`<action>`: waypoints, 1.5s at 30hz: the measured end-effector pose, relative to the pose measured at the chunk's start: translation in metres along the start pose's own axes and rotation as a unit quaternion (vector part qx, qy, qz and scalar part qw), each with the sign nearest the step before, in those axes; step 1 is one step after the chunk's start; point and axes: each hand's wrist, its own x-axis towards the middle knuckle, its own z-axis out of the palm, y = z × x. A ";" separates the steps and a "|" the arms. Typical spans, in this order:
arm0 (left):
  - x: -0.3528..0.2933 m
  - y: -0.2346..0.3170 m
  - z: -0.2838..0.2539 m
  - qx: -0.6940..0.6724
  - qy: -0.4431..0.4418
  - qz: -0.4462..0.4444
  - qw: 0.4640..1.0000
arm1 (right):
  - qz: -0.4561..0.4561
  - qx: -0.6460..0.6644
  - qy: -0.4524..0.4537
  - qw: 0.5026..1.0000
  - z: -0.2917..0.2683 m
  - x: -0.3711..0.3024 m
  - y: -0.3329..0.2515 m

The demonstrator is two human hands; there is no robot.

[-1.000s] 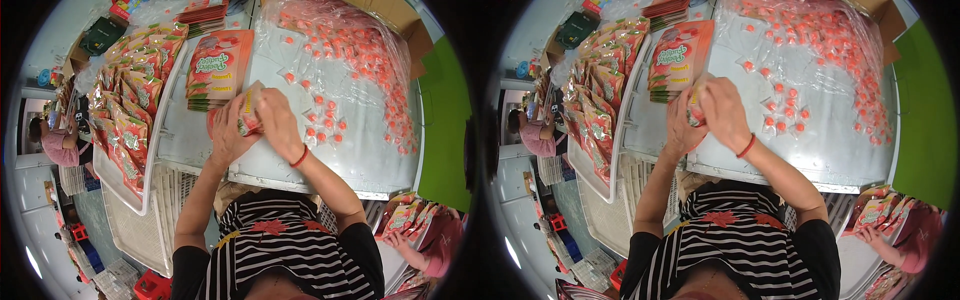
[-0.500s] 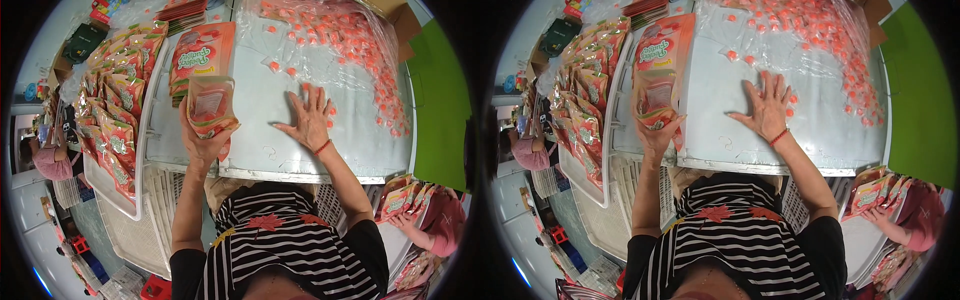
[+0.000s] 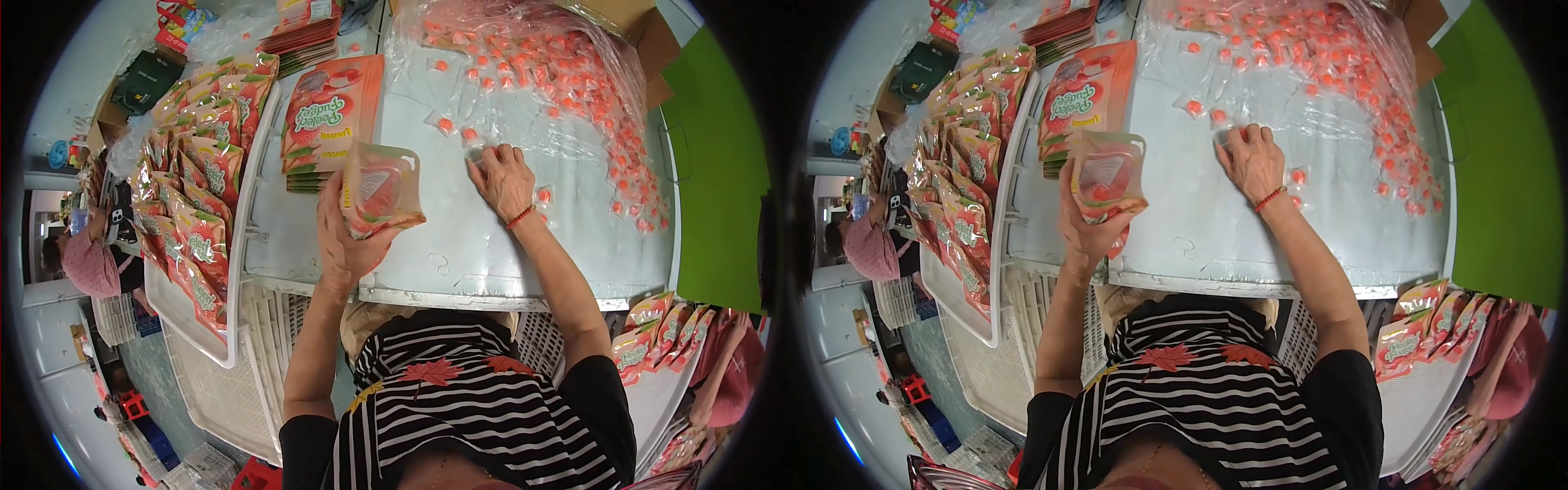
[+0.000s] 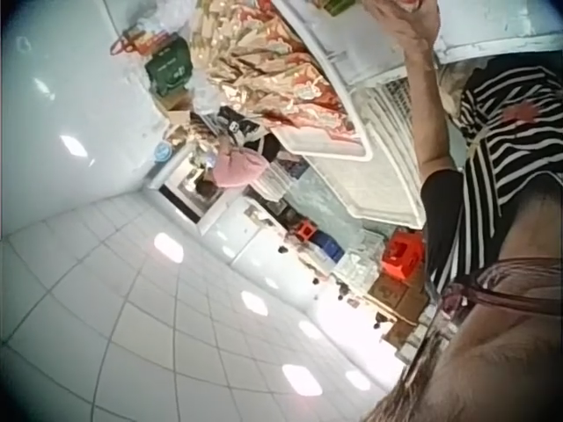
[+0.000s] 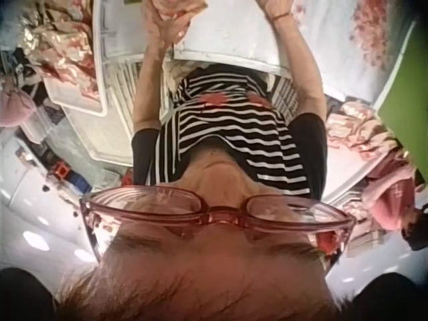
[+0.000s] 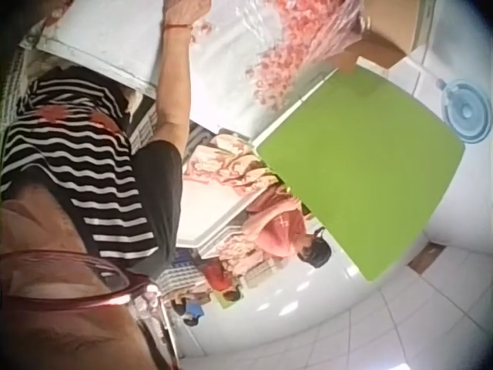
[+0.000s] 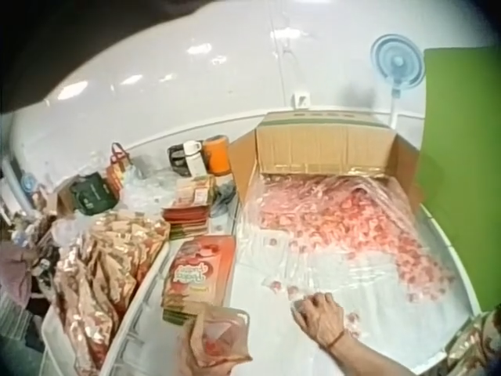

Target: Manually picking up individual candies and placing them into small plastic bags.

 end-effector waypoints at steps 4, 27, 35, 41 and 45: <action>0.006 0.003 0.006 0.036 -0.026 0.029 0.999 | 0.014 0.090 0.058 0.994 -0.006 0.015 0.006; 0.017 0.007 0.028 0.018 -0.053 0.049 0.997 | -0.005 0.425 -0.022 0.905 -0.088 0.061 -0.116; 0.005 -0.006 0.016 -0.058 -0.030 -0.035 0.997 | -0.005 0.349 0.068 0.935 -0.088 0.002 -0.048; -0.017 -0.025 -0.007 -0.081 0.011 -0.135 0.987 | 0.047 0.054 -0.039 0.997 -0.091 -0.093 0.044; -0.020 -0.026 -0.007 -0.087 -0.003 -0.178 0.980 | 0.061 0.180 -0.051 0.980 -0.077 -0.089 0.057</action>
